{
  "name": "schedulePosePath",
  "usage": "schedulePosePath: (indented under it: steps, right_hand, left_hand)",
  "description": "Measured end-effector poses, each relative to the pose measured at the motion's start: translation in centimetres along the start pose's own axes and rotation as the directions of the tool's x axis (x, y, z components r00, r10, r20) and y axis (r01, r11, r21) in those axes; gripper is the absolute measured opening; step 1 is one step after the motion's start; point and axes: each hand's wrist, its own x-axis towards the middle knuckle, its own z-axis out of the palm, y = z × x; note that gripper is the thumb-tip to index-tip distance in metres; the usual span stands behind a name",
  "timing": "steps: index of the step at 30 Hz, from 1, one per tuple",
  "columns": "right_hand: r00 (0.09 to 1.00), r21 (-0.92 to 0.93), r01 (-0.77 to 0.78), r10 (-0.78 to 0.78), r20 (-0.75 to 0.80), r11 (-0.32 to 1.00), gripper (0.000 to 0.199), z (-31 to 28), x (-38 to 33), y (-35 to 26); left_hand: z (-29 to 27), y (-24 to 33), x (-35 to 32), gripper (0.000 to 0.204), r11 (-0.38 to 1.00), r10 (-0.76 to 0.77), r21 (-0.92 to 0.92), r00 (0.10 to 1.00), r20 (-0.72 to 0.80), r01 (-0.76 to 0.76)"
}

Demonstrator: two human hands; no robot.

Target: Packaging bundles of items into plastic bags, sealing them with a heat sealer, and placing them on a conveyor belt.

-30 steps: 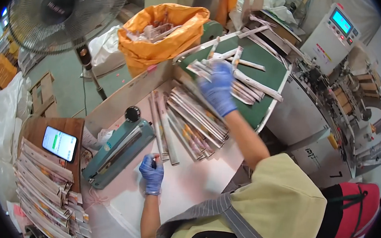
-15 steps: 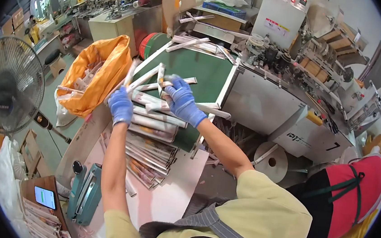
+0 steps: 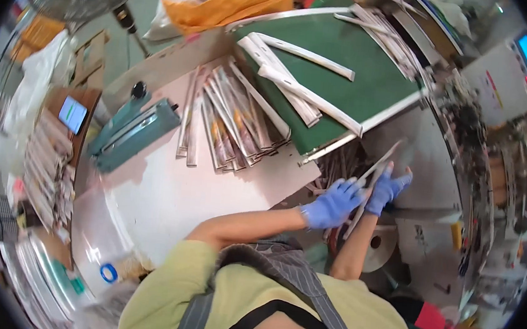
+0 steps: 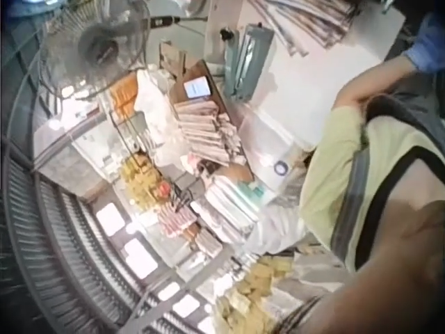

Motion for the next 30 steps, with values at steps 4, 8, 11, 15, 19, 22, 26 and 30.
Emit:
schedulePosePath:
  steps: [4,8,11,15,19,22,26,30]
  right_hand:
    - [0.650,0.520,0.460,-0.672,0.356,0.720,0.091,-0.5,-1.2,-16.4]
    - [0.161,0.331,0.787,-0.692,0.704,0.520,0.115,7.1,-2.9,-24.3]
    - [0.252,0.278,0.724,-0.616,0.746,0.632,0.079,11.8,-3.8,-27.3]
    - [0.221,0.202,0.798,-0.589,0.777,0.567,0.023,12.7,-12.1,-31.5]
    - [0.300,0.330,0.493,-0.513,0.804,0.805,0.054,18.4,-18.0,-29.3]
    - [0.312,0.329,-0.039,-0.301,0.901,0.944,0.082,21.3,-19.4,-25.5]
    - [0.214,0.361,-0.217,-0.317,0.924,0.907,0.069,19.4,-17.3,-26.8]
    - [0.324,0.457,0.060,-0.450,0.832,0.888,0.065,20.6,-21.0,-25.1]
  left_hand:
    - [-11.2,-3.6,-8.6,0.032,0.914,-0.282,0.174,0.883,-0.376,0.366]
    - [-16.7,-14.9,-19.6,0.041,0.492,-0.481,0.189,0.446,-0.755,0.850]
    - [-14.9,-19.4,-22.0,0.057,0.268,-0.540,0.250,0.360,-0.761,0.930]
    - [-14.2,-18.3,-17.8,0.081,0.295,-0.929,-0.214,0.228,-0.291,0.931]
    - [-17.6,-20.4,-15.0,0.105,0.191,-0.904,-0.329,0.035,-0.427,0.925]
    - [-17.3,-24.2,-13.6,0.125,0.190,-0.976,-0.649,0.068,-0.208,0.736]
    - [-19.3,-23.2,-12.5,0.137,0.020,-0.984,-0.573,-0.085,-0.157,0.819]
    - [-19.7,-22.4,-14.7,0.138,0.082,-0.971,-0.594,-0.070,-0.229,0.800]
